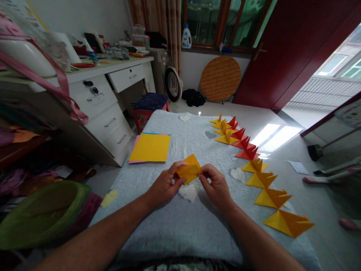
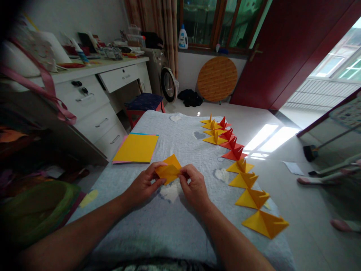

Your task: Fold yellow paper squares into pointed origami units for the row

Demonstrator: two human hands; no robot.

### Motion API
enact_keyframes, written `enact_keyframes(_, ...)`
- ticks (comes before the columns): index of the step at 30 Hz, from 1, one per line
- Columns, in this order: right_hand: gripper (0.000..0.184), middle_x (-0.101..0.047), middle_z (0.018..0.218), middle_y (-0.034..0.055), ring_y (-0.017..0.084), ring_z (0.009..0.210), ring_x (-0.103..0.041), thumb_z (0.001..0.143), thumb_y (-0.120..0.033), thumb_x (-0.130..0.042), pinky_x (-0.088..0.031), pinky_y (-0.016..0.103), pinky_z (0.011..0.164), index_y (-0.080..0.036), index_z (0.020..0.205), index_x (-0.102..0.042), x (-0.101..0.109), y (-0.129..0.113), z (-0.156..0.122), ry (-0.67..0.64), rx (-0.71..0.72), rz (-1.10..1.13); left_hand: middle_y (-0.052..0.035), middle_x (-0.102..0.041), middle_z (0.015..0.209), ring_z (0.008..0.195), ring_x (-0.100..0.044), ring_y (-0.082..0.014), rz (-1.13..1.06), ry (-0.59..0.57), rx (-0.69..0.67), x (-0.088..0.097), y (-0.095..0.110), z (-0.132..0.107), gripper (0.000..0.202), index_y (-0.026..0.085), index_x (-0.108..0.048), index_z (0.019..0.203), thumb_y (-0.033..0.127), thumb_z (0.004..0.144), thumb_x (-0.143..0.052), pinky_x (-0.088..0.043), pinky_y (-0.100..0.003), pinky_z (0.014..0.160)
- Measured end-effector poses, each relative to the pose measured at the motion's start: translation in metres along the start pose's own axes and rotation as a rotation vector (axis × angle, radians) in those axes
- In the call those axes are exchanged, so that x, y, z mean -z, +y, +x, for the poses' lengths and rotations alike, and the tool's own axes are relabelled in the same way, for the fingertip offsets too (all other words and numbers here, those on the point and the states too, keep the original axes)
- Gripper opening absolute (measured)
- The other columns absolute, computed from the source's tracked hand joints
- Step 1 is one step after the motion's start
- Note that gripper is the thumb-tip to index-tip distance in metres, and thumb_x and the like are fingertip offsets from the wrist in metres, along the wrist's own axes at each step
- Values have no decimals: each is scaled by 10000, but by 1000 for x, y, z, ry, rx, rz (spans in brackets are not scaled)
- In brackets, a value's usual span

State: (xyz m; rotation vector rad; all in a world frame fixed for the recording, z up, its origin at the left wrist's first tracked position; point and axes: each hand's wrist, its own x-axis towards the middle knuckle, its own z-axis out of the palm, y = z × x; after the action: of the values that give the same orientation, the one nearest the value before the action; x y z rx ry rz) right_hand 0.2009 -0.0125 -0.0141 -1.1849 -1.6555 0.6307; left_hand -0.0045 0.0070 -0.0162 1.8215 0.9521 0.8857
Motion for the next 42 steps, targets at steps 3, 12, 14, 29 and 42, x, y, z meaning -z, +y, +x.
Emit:
enact_keyframes(3,101,-597,750,-2,134,670,-569,855,-144,-529,-464,249,630,-202,826,-606,1,0,0,6,24,-18,-25,-674,962,808,-643,-143,10,-10,-20,2,5,3,250,205,-568,1154,198,904,-556,-504,-252,753)
enact_keyframes(12,144,-630,799,14,132,682,-580,867,-120,-501,-474,247,622,-213,857,-611,2,-4,1,-4,111,-18,-43,-725,869,805,-649,-166,77,-19,-89,7,8,8,127,166,-710,884,212,882,-592,-484,-265,770)
enact_keyframes(14,134,-623,792,12,129,669,-573,872,-130,-504,-475,246,617,-212,860,-609,2,-5,0,-1,111,-19,-42,-735,871,805,-660,-169,69,-2,-95,8,7,9,114,168,-717,888,218,868,-616,-492,-264,771)
enact_keyframes(29,74,-625,727,-1,134,629,-571,881,-202,-573,-473,250,605,-212,836,-631,3,-4,1,80,8,-95,-48,-762,918,834,-698,-191,124,130,-144,9,3,8,170,194,-740,974,202,820,-669,-528,-287,771)
enact_keyframes(42,112,-611,760,9,134,635,-567,914,-168,-548,-464,252,606,-208,920,-653,3,-3,1,63,82,-147,-58,-745,970,893,-690,-173,152,61,-227,8,5,7,222,211,-750,1050,155,867,-636,-528,-279,816)
